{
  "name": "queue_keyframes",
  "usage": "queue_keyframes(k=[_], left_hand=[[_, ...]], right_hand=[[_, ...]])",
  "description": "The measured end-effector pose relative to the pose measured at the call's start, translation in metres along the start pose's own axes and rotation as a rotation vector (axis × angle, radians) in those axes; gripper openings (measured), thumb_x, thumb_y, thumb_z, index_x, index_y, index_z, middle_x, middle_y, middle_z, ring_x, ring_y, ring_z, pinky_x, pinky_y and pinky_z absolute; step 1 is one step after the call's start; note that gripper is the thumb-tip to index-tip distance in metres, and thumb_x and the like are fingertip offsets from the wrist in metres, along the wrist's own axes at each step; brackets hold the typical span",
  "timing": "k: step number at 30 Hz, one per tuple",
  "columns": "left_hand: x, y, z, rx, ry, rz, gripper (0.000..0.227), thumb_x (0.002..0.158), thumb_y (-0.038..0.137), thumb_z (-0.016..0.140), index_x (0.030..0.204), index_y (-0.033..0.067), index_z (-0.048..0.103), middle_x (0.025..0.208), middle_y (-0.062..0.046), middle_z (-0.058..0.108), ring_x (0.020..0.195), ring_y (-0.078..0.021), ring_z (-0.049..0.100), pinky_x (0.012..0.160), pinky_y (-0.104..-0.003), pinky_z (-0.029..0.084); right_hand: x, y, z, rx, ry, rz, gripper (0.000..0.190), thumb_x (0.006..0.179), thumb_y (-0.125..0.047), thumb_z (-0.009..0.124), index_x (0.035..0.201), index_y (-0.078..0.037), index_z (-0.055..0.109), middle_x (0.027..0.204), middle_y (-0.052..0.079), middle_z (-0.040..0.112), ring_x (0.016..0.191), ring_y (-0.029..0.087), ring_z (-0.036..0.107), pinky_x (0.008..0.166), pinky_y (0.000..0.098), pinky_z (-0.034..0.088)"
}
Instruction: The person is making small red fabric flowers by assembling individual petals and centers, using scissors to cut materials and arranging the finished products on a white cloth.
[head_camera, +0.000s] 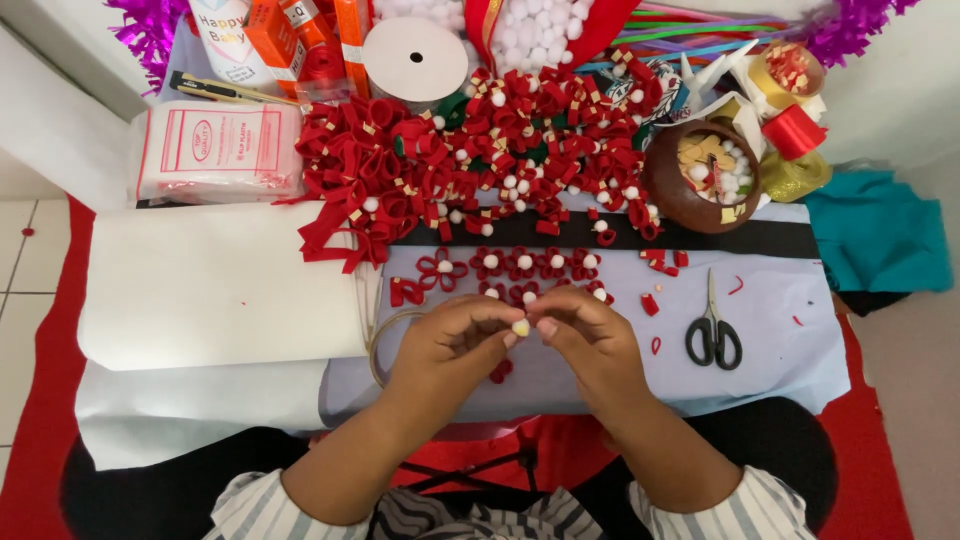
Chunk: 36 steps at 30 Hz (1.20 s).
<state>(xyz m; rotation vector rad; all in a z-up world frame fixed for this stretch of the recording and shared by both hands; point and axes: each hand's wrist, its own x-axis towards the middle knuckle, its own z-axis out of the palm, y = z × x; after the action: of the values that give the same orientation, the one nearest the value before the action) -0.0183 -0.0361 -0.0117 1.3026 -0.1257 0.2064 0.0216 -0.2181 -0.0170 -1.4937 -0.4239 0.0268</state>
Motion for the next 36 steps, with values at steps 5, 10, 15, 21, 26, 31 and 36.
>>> queue_keyframes(k=[5,10,15,21,26,31,36], left_hand=[[0.005,0.017,-0.002,0.184,-0.016,0.069,0.02,0.084,-0.008,0.073,0.1,0.0021,0.081,0.092,-0.012,0.074,0.086,-0.021,0.074,0.074,-0.034,0.065],[0.005,0.017,-0.003,0.312,-0.026,0.16,0.019,0.084,-0.005,0.074,0.098,0.0067,0.081,0.091,-0.01,0.072,0.083,-0.0227,0.076,0.072,-0.032,0.065],[0.007,0.019,-0.007,0.359,-0.057,0.178,0.024,0.084,-0.004,0.074,0.106,0.0051,0.076,0.09,-0.013,0.072,0.083,-0.0292,0.078,0.071,-0.036,0.066],[0.006,0.019,-0.011,0.363,-0.151,0.068,0.03,0.083,-0.003,0.073,0.111,0.0075,0.071,0.09,-0.011,0.073,0.084,-0.0283,0.079,0.073,-0.035,0.066],[0.007,0.019,-0.011,0.38,-0.185,0.046,0.029,0.084,-0.004,0.072,0.112,0.0039,0.067,0.09,-0.017,0.073,0.084,-0.0327,0.078,0.073,-0.04,0.066],[0.004,0.033,-0.012,0.482,-0.188,0.054,0.027,0.084,-0.003,0.071,0.11,0.0041,0.067,0.09,-0.016,0.072,0.086,-0.0343,0.077,0.073,-0.042,0.065],[-0.004,0.036,0.002,0.57,-0.108,0.203,0.019,0.087,-0.004,0.066,0.102,0.0072,0.07,0.088,-0.01,0.07,0.084,-0.0318,0.075,0.072,-0.038,0.063]], right_hand=[[-0.001,0.005,-0.002,-0.023,-0.042,0.052,0.015,0.092,-0.001,0.068,0.103,0.007,0.075,0.088,0.015,0.07,0.081,0.018,0.061,0.065,0.0298,0.053],[0.003,-0.005,-0.004,-0.062,-0.115,0.043,0.011,0.091,0.001,0.071,0.099,0.007,0.076,0.085,0.015,0.071,0.077,0.017,0.061,0.062,0.029,0.054],[0.007,-0.008,-0.006,-0.214,-0.17,-0.017,0.013,0.085,-0.001,0.078,0.097,0.005,0.077,0.084,0.015,0.072,0.074,0.018,0.064,0.062,0.0323,0.056],[0.011,-0.014,-0.003,-0.332,-0.232,-0.093,0.005,0.084,-0.002,0.077,0.089,-0.002,0.076,0.077,0.011,0.07,0.064,0.019,0.062,0.054,0.0313,0.055],[0.011,-0.013,-0.004,-0.365,-0.233,-0.111,0.002,0.084,-0.004,0.076,0.086,-0.004,0.076,0.075,0.009,0.07,0.061,0.018,0.061,0.052,0.0299,0.054],[0.01,0.001,-0.009,-0.319,-0.241,-0.097,0.003,0.084,-0.004,0.077,0.084,-0.002,0.074,0.075,0.011,0.071,0.062,0.018,0.061,0.053,0.0302,0.053],[0.001,0.01,-0.014,-0.128,-0.162,0.018,0.005,0.085,0.008,0.071,0.088,0.006,0.073,0.077,0.017,0.074,0.057,0.018,0.065,0.05,0.0291,0.059]])
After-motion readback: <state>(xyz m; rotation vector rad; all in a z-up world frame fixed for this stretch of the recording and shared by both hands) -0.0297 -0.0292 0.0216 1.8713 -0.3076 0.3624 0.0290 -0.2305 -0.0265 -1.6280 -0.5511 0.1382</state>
